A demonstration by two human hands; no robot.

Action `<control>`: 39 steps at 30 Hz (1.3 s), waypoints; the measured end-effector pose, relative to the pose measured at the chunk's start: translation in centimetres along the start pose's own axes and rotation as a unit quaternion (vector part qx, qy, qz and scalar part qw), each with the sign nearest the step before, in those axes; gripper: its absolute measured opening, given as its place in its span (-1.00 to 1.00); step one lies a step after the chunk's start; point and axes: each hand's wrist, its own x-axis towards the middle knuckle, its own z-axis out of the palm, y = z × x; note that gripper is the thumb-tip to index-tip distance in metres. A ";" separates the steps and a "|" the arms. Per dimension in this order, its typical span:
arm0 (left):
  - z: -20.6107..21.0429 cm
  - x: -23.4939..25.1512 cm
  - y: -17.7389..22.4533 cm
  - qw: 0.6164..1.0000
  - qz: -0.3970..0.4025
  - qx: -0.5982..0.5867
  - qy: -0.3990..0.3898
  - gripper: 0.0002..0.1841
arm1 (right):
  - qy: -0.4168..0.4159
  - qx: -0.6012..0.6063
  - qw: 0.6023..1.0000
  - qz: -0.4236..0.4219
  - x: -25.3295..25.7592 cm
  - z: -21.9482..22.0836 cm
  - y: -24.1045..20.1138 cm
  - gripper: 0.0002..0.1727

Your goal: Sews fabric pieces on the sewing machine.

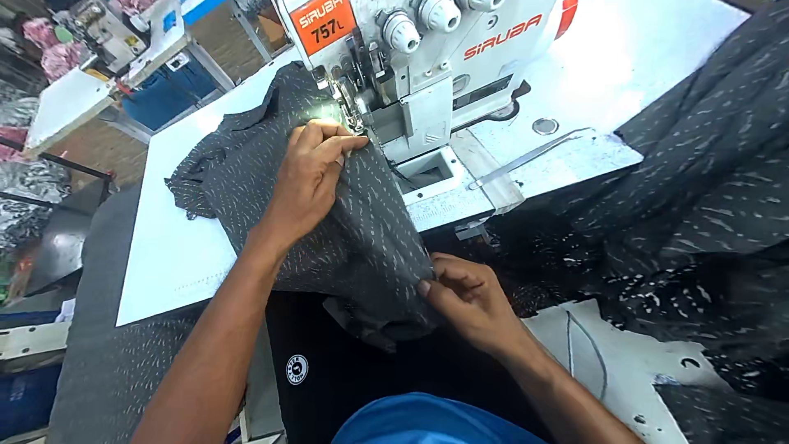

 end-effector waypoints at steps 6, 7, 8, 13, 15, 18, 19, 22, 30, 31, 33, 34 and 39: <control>-0.6 1.3 -3.5 0.994 0.059 -0.091 -0.015 -0.60 | 0.001 0.030 0.999 0.037 1.4 0.7 0.0 -0.89; -0.7 0.9 -3.2 0.995 0.064 -0.075 -0.009 -0.62 | -0.001 0.035 0.998 0.046 1.3 0.9 0.1 -0.90; -0.9 0.3 -2.5 0.997 0.069 -0.041 0.004 -0.63 | -0.003 0.037 0.998 0.053 1.1 0.9 0.1 -0.91; -2.7 -9.4 -0.9 0.971 -0.207 0.067 0.102 -0.45 | -0.027 0.071 0.993 0.091 -1.4 0.1 1.8 -0.89; -3.2 -13.8 -3.3 0.917 -0.378 0.089 0.085 -0.22 | -0.027 0.063 0.991 0.114 -2.1 -0.4 2.7 -0.88; -3.4 -17.1 -4.9 0.879 -0.450 0.156 0.029 -0.21 | -0.030 0.074 0.988 0.135 -2.6 -1.1 3.3 -0.90; -3.5 -17.5 -4.8 0.877 -0.450 0.164 0.019 -0.29 | -0.033 0.076 0.988 0.133 -2.7 -1.4 3.5 -0.93; -3.4 -17.8 -5.1 0.889 -0.429 0.151 0.060 -0.54 | -0.037 0.046 0.991 0.119 -2.8 -2.1 4.6 -0.87; -4.2 -17.8 -6.1 0.854 -0.392 -0.155 0.304 -0.89 | -0.030 -0.019 0.990 0.138 -1.4 -3.1 6.3 -0.86; -4.4 -17.7 -6.2 0.851 -0.383 -0.172 0.315 -0.90 | -0.028 -0.018 0.990 0.138 -1.1 -3.1 6.5 -0.85; -4.8 -17.7 -6.3 0.854 -0.369 -0.177 0.322 -0.88 | -0.032 -0.001 0.989 0.145 -0.6 -2.9 6.7 -0.84; -4.9 -17.6 -6.4 0.858 -0.364 -0.169 0.321 -0.87 | -0.033 0.004 0.989 0.144 -0.2 -2.8 6.8 -0.83; -5.8 -16.7 -6.7 0.861 -0.350 -0.144 0.340 -0.86 | -0.026 0.001 0.993 0.114 0.2 -3.0 7.4 -0.89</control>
